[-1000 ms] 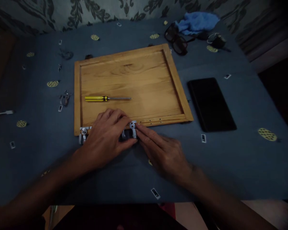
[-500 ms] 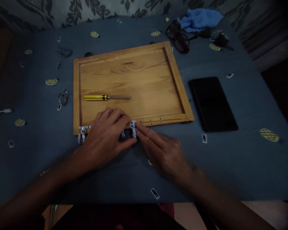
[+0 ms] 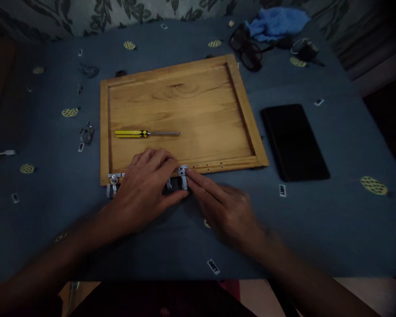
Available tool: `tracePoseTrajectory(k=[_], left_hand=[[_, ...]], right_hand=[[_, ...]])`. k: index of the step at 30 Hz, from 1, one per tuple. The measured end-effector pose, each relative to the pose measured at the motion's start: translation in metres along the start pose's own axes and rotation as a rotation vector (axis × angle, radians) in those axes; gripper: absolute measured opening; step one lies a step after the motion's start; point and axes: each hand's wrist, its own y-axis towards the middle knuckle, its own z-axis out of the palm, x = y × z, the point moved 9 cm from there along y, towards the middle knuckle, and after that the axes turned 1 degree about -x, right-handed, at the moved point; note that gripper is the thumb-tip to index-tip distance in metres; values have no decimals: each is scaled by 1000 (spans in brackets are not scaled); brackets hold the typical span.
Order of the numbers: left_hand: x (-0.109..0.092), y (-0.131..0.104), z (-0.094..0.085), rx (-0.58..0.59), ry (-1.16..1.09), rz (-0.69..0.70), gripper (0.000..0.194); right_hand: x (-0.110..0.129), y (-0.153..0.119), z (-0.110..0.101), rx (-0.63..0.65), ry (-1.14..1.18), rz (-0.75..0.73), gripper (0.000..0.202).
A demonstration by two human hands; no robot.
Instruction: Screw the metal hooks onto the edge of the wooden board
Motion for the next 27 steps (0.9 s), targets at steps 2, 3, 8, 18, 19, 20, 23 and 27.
tracePoseTrajectory(k=[2, 3, 8, 18, 19, 20, 23, 27], left_hand=[[0, 0, 0, -9, 3, 3, 29], [0, 0, -1, -11, 4, 1, 28], [1, 0, 0, -10, 6, 0, 30], [0, 0, -1, -7, -11, 15, 28], [0, 1, -1, -6, -10, 14, 28], [0, 1, -1, -6, -9, 13, 29], [0, 1, -1, -5, -9, 12, 29], [1, 0, 0, -1, -13, -2, 26]], right_hand=[[0, 0, 0, 3, 16, 2, 35], [0, 0, 0, 6, 31, 5, 36], [-2, -1, 1, 10, 63, 16, 37], [-4, -4, 3, 28, 98, 22, 43], [-3, -4, 3, 30, 92, 23, 42], [-3, -3, 3, 31, 88, 23, 41], [-2, -3, 3, 27, 83, 17, 41], [-2, -4, 4, 18, 86, 10, 42]])
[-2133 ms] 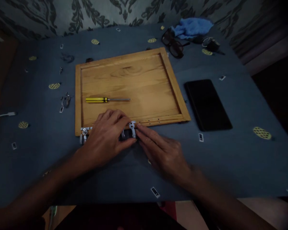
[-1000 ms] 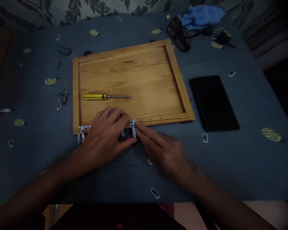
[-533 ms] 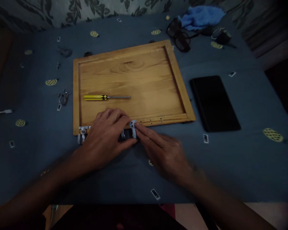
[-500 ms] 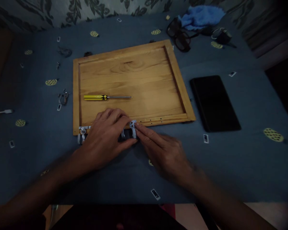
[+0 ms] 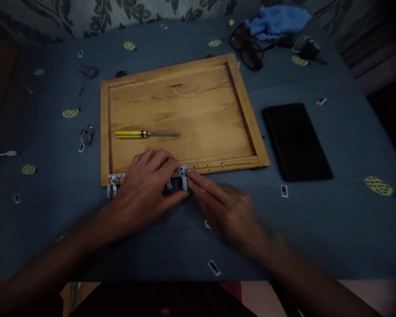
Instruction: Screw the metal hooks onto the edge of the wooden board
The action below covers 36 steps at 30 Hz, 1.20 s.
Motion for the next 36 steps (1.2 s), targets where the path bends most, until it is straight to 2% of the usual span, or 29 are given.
tracePoseTrajectory(k=[6, 12, 17, 23, 36], left_hand=[[0, 0, -1, 7, -4, -4, 26], [0, 0, -1, 0, -3, 10, 27], [0, 0, 0, 8, -15, 12, 26], [-1, -1, 0, 2, -15, 31, 28], [-2, 0, -2, -10, -10, 40, 28]], right_hand=[[-1, -1, 0, 24, 11, 17, 47], [1, 1, -1, 16, -19, -12, 39], [-2, -1, 1, 30, -17, 12, 47], [-2, 0, -3, 1, 1, 15, 39], [-1, 1, 1, 8, -33, -7, 41]])
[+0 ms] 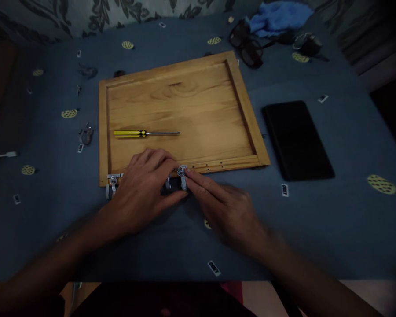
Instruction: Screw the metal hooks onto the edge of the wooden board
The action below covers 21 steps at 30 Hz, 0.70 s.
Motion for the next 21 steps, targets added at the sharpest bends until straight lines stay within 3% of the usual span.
tracePoseTrajectory(k=[13, 17, 21], left_hand=[[1, 0, -2, -1, 0, 5, 33], [11, -2, -10, 26, -80, -44, 44], [20, -3, -15, 28, -66, -89, 38]], right_hand=[[3, 1, 4, 35, -138, 4, 49], [3, 2, 3, 14, -164, 5, 47], [3, 2, 3, 14, -152, 5, 44]])
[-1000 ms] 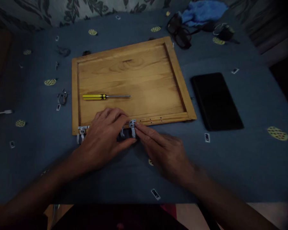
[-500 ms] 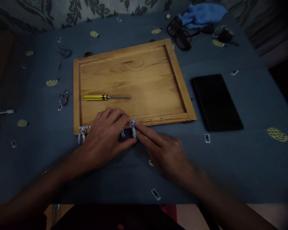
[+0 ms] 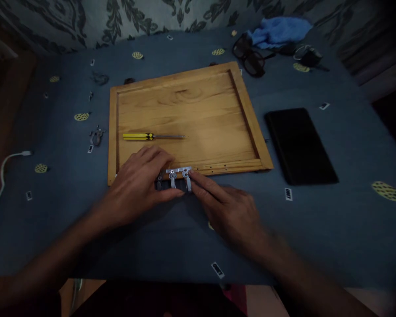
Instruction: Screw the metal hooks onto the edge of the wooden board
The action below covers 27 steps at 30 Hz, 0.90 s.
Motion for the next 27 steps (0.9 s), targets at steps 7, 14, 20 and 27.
tracePoseTrajectory(k=[7, 14, 20, 27], left_hand=[[-4, -1, 4, -21, 27, 32, 37], [-14, 2, 11, -10, 99, 46, 37], [-13, 5, 16, 6, 104, 31, 37], [-14, 6, 16, -15, 77, 34, 30]], right_hand=[[0, -1, 1, 27, 39, -6, 42], [0, -1, 1, 31, 38, 3, 42], [0, -2, 4, 57, 26, 10, 42], [2, 2, -1, 10, 6, -1, 40]])
